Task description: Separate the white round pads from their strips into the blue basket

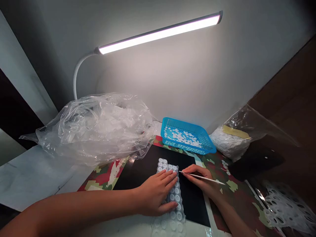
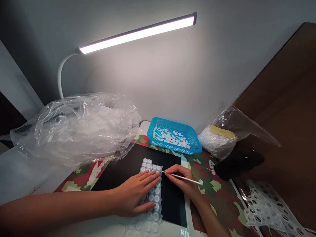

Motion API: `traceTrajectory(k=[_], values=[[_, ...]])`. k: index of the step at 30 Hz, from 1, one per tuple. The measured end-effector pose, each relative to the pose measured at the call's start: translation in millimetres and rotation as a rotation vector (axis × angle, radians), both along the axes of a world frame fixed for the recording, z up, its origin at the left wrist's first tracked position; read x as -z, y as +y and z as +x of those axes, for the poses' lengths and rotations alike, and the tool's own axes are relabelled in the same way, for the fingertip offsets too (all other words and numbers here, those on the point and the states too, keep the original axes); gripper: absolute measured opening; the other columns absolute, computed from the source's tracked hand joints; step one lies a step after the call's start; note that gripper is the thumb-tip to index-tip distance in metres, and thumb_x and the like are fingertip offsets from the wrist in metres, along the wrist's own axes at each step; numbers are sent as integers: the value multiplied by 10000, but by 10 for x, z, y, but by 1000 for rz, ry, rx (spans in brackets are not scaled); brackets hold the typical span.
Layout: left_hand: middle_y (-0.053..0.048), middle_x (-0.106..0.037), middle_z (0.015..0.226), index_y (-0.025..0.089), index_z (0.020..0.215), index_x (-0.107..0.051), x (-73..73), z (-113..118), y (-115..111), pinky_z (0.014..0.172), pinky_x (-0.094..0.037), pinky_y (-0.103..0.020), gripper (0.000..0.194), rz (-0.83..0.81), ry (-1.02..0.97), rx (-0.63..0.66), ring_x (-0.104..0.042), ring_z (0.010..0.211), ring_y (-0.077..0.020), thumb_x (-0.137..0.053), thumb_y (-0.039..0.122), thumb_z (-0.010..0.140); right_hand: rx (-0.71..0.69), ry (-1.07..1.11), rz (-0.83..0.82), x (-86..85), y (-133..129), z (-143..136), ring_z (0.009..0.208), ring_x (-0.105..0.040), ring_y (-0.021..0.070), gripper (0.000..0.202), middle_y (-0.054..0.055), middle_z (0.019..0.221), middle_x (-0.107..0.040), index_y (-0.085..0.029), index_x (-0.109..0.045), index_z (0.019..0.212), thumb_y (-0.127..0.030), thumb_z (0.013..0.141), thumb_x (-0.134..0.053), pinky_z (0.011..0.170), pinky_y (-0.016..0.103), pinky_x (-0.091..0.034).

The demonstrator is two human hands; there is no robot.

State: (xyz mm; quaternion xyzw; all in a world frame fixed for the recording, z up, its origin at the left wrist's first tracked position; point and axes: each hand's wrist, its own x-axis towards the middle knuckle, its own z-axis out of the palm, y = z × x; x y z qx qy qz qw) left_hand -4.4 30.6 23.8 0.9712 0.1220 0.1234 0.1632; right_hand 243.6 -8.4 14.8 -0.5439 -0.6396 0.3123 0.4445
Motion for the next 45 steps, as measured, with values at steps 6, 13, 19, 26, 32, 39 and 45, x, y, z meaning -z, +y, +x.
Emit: traceTrajectory(k=[6,13,19,26,32,39,45], values=[[-138,-302,1475,94,1405,-331,24,-2,4,1119,-231,-392,651,9,-24,-13,-266,1362,-254,-357,516,910,-79,-147,145,22,-28,-23,820,-679,202,79,49,884,-714,-226,-703,847,-267,825,-639,735,315,-559],[-149,-340,1455,78,1397,-342,11,8,4,1113,-248,-389,652,21,-43,-19,-307,1344,-262,-381,500,902,-87,-414,341,27,-93,-142,895,-674,190,213,35,1004,-702,-269,-683,1021,-198,886,-535,804,304,-558],[-150,-320,1466,71,1394,-345,5,19,0,1120,-232,-387,650,-12,-37,-5,-290,1352,-261,-389,488,897,26,-452,365,73,-14,-208,935,-657,200,237,57,1010,-687,-245,-667,1039,-179,906,-482,852,321,-531],[-150,-306,1470,76,1397,-343,2,17,9,1125,-216,-401,638,-49,-41,-7,-271,1358,-271,-384,480,905,94,-218,83,-33,-21,-137,785,-674,205,120,50,835,-697,-212,-666,850,-322,832,-625,733,317,-548],[-152,-493,1350,61,1284,-490,27,47,-33,1059,-332,-391,503,79,-115,-4,-439,1257,-276,-414,363,889,39,274,-208,-31,14,50,730,-687,184,206,23,775,-684,-184,-603,765,-343,740,-730,719,316,-562],[-151,-552,1289,38,1220,-542,59,77,-60,981,-418,-365,460,136,-153,-9,-523,1167,-272,-447,308,860,-65,119,-114,-40,7,8,724,-633,131,124,11,766,-672,-191,-636,743,-265,738,-736,658,233,-502],[-149,-555,1286,39,1209,-559,83,73,-49,987,-421,-357,455,147,-174,-4,-526,1169,-266,-454,307,857,-71,111,-68,-54,11,14,734,-652,151,131,19,765,-671,-188,-626,735,-276,748,-723,673,256,-521]])
